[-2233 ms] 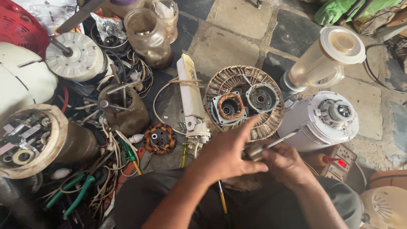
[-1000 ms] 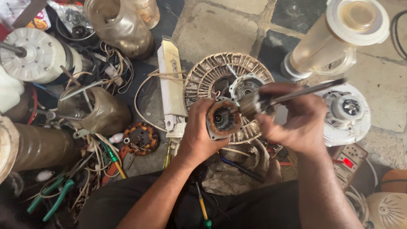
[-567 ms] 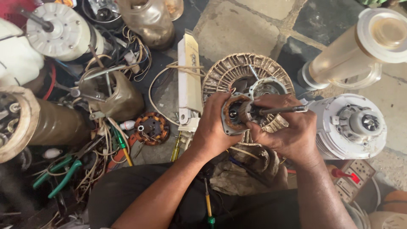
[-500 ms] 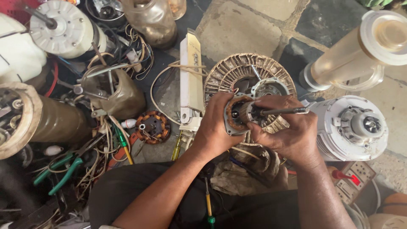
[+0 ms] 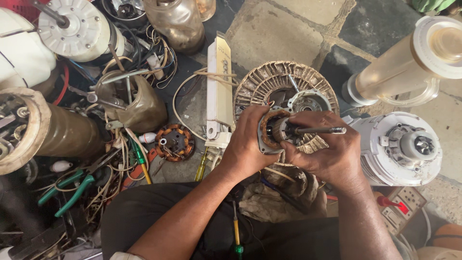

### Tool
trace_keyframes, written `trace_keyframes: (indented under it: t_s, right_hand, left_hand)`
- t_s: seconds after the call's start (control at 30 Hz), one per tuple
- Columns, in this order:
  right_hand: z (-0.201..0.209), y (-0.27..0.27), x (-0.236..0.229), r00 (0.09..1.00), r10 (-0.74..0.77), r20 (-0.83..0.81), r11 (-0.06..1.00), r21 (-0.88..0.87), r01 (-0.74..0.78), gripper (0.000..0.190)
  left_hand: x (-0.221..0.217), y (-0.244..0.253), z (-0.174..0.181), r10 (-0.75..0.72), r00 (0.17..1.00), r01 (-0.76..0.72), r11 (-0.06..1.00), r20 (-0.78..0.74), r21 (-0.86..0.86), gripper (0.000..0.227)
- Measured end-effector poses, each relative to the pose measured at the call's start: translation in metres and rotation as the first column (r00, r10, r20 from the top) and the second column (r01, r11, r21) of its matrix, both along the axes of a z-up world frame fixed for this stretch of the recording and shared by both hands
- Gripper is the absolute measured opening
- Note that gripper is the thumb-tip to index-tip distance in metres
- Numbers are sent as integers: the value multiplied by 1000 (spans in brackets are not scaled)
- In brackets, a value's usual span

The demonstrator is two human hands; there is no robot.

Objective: The person marks a motor component with a blue marker, then picks up and inspects various motor parts including a stator and rotor. They use a screwdriver to adjust or remove parts from the motor assembly and handle a plastic component, placing items on a woven mat.

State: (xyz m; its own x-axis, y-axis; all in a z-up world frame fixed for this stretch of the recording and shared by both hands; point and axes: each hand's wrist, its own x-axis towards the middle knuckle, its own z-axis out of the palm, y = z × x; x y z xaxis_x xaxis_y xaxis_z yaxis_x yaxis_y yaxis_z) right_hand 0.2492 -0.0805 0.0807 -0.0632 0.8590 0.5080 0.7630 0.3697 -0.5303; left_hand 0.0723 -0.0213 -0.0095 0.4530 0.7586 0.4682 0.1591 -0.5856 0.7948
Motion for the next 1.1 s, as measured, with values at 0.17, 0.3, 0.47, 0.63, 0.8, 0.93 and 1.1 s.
trace_keyframes:
  t_s: [0.17, 0.3, 0.47, 0.63, 0.8, 0.93, 1.1]
  right_hand:
    - [3, -1, -5, 1000, -12, 27, 1000, -5, 12, 40]
    - [3, -2, -7, 999, -10, 34, 1000, -20, 10, 38]
    - [7, -1, -11, 996, -37, 76, 998, -48, 40, 48]
    - [20, -2, -14, 995, 74, -72, 994, -73, -80, 50]
    - [22, -3, -19, 998, 52, -38, 995, -81, -54, 43]
    - [17, -4, -27, 1000, -4, -31, 998, -65, 2, 39]
    - [16, 4, -32, 994, -56, 92, 998, 41, 53, 40]
  left_hand:
    - [1, 1, -1, 5, 1000, -5, 999, 0, 43, 100]
    - [1, -1, 0, 9, 1000, -10, 999, 11, 52, 100]
    - [1, 0, 2, -1, 1000, 0, 999, 19, 50, 104]
    - [1, 0, 8, 4, 998, -6, 999, 57, 35, 101]
    - [-2, -1, 16, 8, 996, -11, 999, 84, 44, 101]
    - [-3, -2, 19, 15, 997, -14, 1000, 82, -4, 102]
    - [-4, -1, 17, 47, 995, -53, 996, 83, 74, 104]
